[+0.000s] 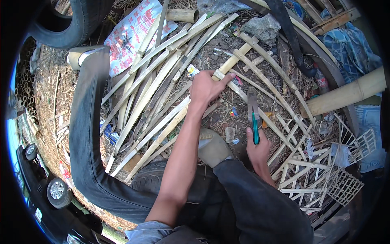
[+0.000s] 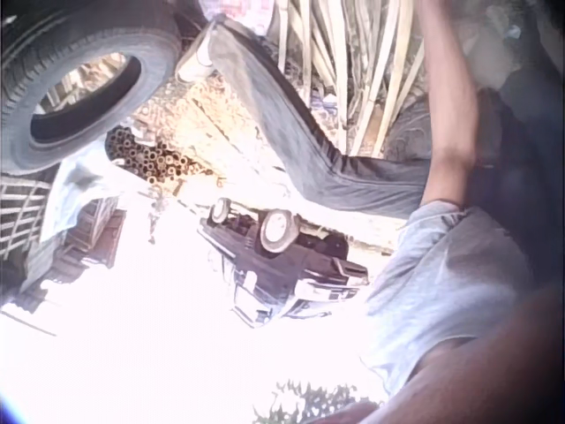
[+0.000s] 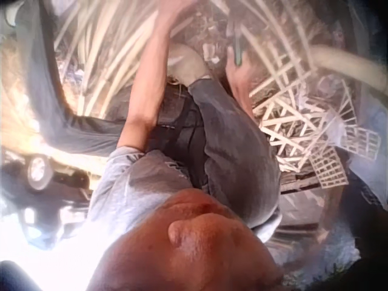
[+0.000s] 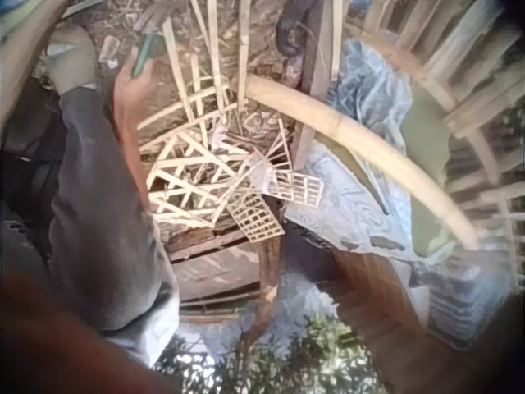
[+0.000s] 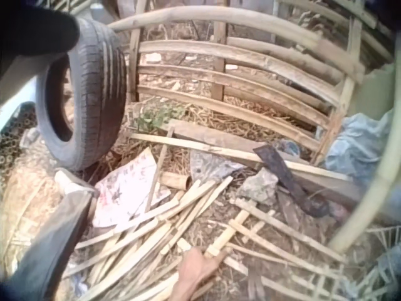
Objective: The person builds a bamboo lattice structure by hammering nails through thin wood strips to secure them at intersections.
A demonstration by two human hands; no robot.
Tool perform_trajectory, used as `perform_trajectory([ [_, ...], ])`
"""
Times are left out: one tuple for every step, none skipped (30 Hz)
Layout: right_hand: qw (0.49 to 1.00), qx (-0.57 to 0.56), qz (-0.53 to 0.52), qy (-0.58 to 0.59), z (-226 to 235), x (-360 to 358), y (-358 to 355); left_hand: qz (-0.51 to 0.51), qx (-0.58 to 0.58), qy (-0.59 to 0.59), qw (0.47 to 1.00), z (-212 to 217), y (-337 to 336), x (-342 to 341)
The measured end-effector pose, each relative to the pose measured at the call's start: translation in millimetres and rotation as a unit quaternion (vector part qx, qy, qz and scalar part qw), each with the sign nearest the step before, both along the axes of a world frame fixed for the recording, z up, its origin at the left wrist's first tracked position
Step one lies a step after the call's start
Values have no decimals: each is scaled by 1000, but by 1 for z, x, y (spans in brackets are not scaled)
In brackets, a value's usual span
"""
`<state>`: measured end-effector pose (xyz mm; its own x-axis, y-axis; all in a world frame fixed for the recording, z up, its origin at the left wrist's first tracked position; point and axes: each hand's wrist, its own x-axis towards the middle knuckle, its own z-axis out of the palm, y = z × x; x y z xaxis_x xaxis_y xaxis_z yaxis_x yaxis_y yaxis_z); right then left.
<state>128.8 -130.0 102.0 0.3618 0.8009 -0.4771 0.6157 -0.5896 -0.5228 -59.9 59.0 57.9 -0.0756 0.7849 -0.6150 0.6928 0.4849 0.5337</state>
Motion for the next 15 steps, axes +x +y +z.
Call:
perform_trajectory([
  [999,30,8,-7,-13,-1,-13,-5,5,2,1000,-5,0,-2],
  [998,55,13,-39,-16,11,-23,10,-20,-65,998,-12,-2,11],
  [998,65,7,-24,-25,9,-27,29,-35,-94,994,-6,-2,4],
  [992,118,33,-16,-32,12,-29,53,-1,-90,995,2,-5,0],
  [985,163,57,-15,-38,17,-32,47,0,-84,995,2,-7,-4],
  [979,190,67,-21,-33,28,-31,52,3,-82,995,2,-8,-3],
  [979,188,64,-33,-28,40,-32,56,4,-81,995,1,-9,-1],
  [972,210,102,-22,-29,40,-32,72,28,-95,993,9,-12,-7],
  [962,233,141,-12,-31,41,-32,67,30,-86,994,13,-11,-12],
  [965,213,154,10,-33,43,-36,75,33,-77,994,17,-11,-16],
  [965,212,151,9,-31,44,-41,83,33,-76,993,20,-11,-17],
  [963,211,165,10,-31,48,-46,84,24,-85,992,26,-8,-14],
  [961,210,179,11,-30,52,-51,105,17,-100,989,31,-7,-10],
  [962,210,175,10,-28,52,-59,106,26,-98,989,39,-7,-7],
  [971,165,172,25,-23,49,-67,108,34,-96,989,48,-6,-5],
])
